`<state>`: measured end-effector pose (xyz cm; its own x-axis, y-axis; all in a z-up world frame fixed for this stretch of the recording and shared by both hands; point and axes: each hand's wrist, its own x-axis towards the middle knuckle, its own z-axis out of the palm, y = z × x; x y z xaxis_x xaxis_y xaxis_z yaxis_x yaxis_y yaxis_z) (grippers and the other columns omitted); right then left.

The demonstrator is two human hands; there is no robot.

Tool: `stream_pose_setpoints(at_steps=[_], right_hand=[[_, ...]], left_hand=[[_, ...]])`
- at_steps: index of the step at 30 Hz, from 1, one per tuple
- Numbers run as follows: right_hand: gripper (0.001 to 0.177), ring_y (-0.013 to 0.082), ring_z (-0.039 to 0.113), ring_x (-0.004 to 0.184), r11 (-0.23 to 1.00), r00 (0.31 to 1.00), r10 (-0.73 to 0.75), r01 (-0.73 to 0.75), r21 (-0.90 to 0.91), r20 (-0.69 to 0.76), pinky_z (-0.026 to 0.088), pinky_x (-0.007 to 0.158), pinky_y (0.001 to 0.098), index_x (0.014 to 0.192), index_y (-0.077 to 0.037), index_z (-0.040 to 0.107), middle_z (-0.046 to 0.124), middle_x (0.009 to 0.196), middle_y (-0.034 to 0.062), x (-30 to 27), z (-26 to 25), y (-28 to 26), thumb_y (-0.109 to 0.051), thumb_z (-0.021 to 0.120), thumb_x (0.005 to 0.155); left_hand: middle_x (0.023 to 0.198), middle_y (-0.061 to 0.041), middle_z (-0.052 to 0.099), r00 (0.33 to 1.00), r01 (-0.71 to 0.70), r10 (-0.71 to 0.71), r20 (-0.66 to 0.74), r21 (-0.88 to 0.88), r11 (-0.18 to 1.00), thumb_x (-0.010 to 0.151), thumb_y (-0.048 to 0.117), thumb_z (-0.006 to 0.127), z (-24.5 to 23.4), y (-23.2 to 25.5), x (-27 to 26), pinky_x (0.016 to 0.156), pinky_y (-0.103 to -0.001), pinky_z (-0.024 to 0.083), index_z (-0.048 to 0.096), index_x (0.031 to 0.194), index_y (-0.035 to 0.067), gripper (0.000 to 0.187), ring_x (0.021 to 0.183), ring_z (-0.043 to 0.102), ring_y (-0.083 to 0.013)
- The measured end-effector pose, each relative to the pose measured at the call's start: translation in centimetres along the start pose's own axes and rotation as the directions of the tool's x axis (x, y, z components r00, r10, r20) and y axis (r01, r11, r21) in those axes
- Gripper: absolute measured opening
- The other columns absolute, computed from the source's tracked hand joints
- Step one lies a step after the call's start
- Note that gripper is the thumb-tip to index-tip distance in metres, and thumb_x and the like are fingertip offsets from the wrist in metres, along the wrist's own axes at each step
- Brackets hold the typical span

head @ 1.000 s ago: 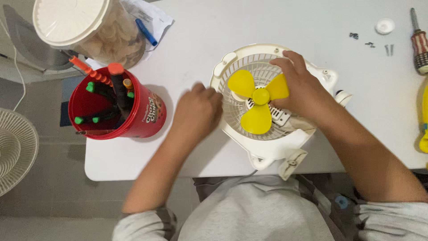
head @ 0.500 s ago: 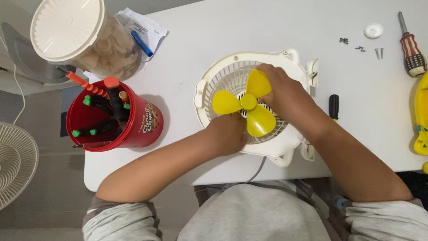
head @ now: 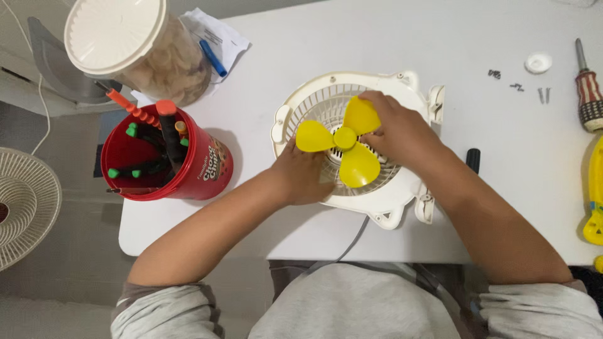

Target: The person assembles a small electric fan by attaching a yellow fan blade to the motor housing. They use a screwdriver to tighten the central nut securing the blade, then manually spin the blade to check its movement.

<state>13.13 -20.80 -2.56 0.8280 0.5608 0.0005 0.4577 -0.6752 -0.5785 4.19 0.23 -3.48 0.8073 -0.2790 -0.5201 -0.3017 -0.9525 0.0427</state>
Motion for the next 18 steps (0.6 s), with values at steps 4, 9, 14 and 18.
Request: stream_pose_setpoints(at_steps=[4,9,14,18], right_hand=[[0.079,0.0366,0.07,0.102,0.998,0.996,0.056,-0.056,-0.007,0.064,0.058,0.085,0.0458,0.146,-0.024,0.036,0.055,0.144,0.0135,0.1,-0.1,-0.3,-0.018,0.078,0.08],[0.08,0.0382,0.071,0.097,0.999,0.998,-0.021,0.023,-0.032,0.066,0.058,0.083,0.0468,0.149,-0.023,0.034,0.052,0.147,0.0142,0.0,-0.1,-0.3,-0.019,0.076,0.081],[0.08,0.0375,0.072,0.095,0.995,0.992,0.003,0.009,-0.096,0.125,0.06,0.082,0.0457,0.151,-0.025,0.032,0.048,0.146,0.016,0.3,0.0,-0.1,-0.021,0.074,0.083],[0.085,0.0371,0.071,0.097,0.991,0.991,-0.086,0.096,-0.091,0.103,0.058,0.083,0.0462,0.15,-0.026,0.034,0.048,0.149,0.0125,0.0,-0.3,-0.3,-0.026,0.079,0.078]], left_hand=[[0.164,-0.026,0.016,0.996,0.008,0.0,-0.092,0.08,0.997,0.091,0.055,0.049,-0.1,-0.8,0.0,0.124,-0.049,0.002,0.014,0.158,-0.003,0.096,0.156,0.005,-0.0387],[0.165,-0.019,0.019,0.999,-0.015,0.015,-0.036,0.016,1.0,0.082,0.054,0.062,-1.2,-0.8,1.2,0.125,-0.043,0.01,0.013,0.157,0.0,0.105,0.155,0.013,-0.031],[0.157,-0.016,0.042,0.987,-0.045,0.035,-0.156,-0.057,0.997,0.08,0.037,0.069,-1.6,-0.7,1.4,0.122,-0.04,0.029,0.026,0.158,0.003,0.096,0.148,0.037,-0.0314],[0.153,-0.018,0.043,0.986,-0.018,0.003,-0.169,-0.084,0.996,0.077,0.041,0.075,-1.8,-0.5,1.2,0.119,-0.04,0.031,0.027,0.155,0.002,0.1,0.144,0.039,-0.0332]])
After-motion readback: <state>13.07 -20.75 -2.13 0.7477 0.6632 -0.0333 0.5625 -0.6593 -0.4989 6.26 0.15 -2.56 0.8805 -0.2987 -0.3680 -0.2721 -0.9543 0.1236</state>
